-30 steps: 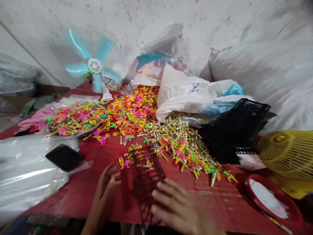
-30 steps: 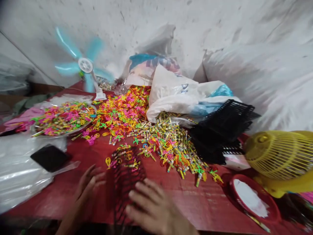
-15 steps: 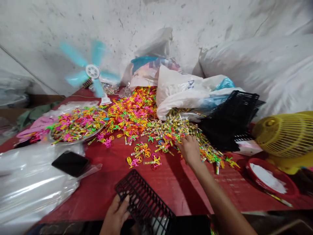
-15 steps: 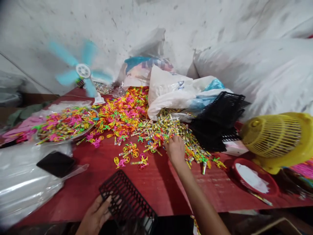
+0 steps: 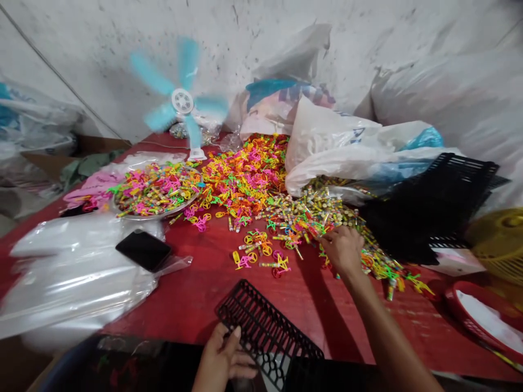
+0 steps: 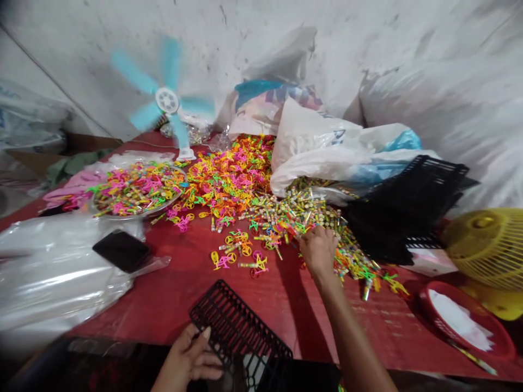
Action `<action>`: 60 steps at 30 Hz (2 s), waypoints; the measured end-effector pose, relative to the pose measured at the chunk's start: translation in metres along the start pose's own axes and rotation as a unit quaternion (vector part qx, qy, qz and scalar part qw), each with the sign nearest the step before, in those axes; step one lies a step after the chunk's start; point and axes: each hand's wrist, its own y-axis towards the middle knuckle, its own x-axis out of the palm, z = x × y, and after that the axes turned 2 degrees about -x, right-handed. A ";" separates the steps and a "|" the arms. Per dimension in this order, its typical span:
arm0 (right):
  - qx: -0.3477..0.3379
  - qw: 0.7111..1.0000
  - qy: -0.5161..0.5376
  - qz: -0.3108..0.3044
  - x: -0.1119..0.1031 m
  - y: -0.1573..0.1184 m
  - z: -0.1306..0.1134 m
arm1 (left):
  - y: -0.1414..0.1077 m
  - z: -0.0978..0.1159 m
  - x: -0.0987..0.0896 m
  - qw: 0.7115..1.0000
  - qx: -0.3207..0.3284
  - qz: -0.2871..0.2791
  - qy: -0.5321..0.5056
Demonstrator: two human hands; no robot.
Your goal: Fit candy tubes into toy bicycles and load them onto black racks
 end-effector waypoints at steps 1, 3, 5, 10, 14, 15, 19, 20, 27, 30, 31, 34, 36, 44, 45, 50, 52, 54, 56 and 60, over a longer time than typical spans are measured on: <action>-0.005 1.000 0.017 0.005 -0.001 -0.002 -0.001 | -0.003 -0.001 0.002 1.000 0.006 0.009 -0.010; -0.010 0.998 0.057 -0.017 -0.004 -0.007 -0.005 | -0.010 -0.004 0.004 1.000 0.017 0.022 -0.011; 0.008 0.994 0.085 -0.065 -0.003 -0.015 -0.009 | -0.016 -0.008 0.004 0.999 0.006 0.009 0.031; 0.061 0.984 0.114 -0.120 0.009 -0.038 -0.019 | -0.024 0.000 -0.004 0.955 0.114 -0.022 0.272; 0.054 0.986 0.128 -0.091 0.010 -0.043 -0.022 | -0.004 0.034 -0.013 0.798 0.399 0.055 0.448; 0.058 0.983 0.154 -0.083 0.008 -0.043 -0.022 | 0.005 0.042 -0.014 0.760 0.434 0.063 0.479; 0.073 0.918 0.381 -0.085 -0.001 -0.042 -0.023 | 0.033 0.050 -0.018 0.696 0.446 0.016 0.562; 0.079 0.894 0.432 -0.091 -0.003 -0.044 -0.024 | 0.036 0.048 -0.018 0.696 0.441 0.012 0.567; 0.099 0.754 0.626 -0.173 -0.006 -0.093 -0.094 | 0.024 0.022 -0.005 0.716 0.432 0.082 0.543; 0.090 0.720 0.658 -0.200 -0.003 -0.118 -0.135 | 0.018 0.010 0.001 0.724 0.433 0.120 0.523; 0.085 0.714 0.664 -0.204 -0.002 -0.124 -0.146 | 0.017 0.007 0.003 0.727 0.434 0.132 0.515; 0.071 0.714 0.663 -0.213 0.003 -0.131 -0.162 | 0.017 -0.001 0.006 0.735 0.436 0.158 0.495; 0.054 0.729 0.649 -0.211 0.004 -0.132 -0.163 | 0.018 -0.003 0.007 0.741 0.434 0.172 0.483; -0.053 0.809 0.563 -0.163 0.000 -0.142 -0.159 | 0.022 0.002 0.012 0.771 0.414 0.169 0.453; -0.067 0.820 0.547 -0.157 0.001 -0.144 -0.159 | 0.021 0.002 0.011 0.780 0.409 0.158 0.447; -0.163 0.866 0.460 -0.112 0.007 -0.146 -0.161 | 0.018 0.026 -0.009 0.865 0.363 0.027 0.347; -0.207 0.872 0.433 -0.100 0.007 -0.146 -0.162 | 0.017 0.048 -0.020 0.898 0.334 -0.060 0.281; -0.235 0.873 0.418 -0.094 0.008 -0.146 -0.162 | 0.017 0.073 -0.026 0.891 0.328 -0.157 0.273; -0.242 0.874 0.413 -0.087 0.009 -0.146 -0.162 | 0.020 0.094 -0.027 0.858 0.334 -0.239 0.309; -0.243 0.875 0.413 -0.068 0.015 -0.150 -0.160 | 0.030 0.119 -0.021 0.812 0.354 -0.277 0.371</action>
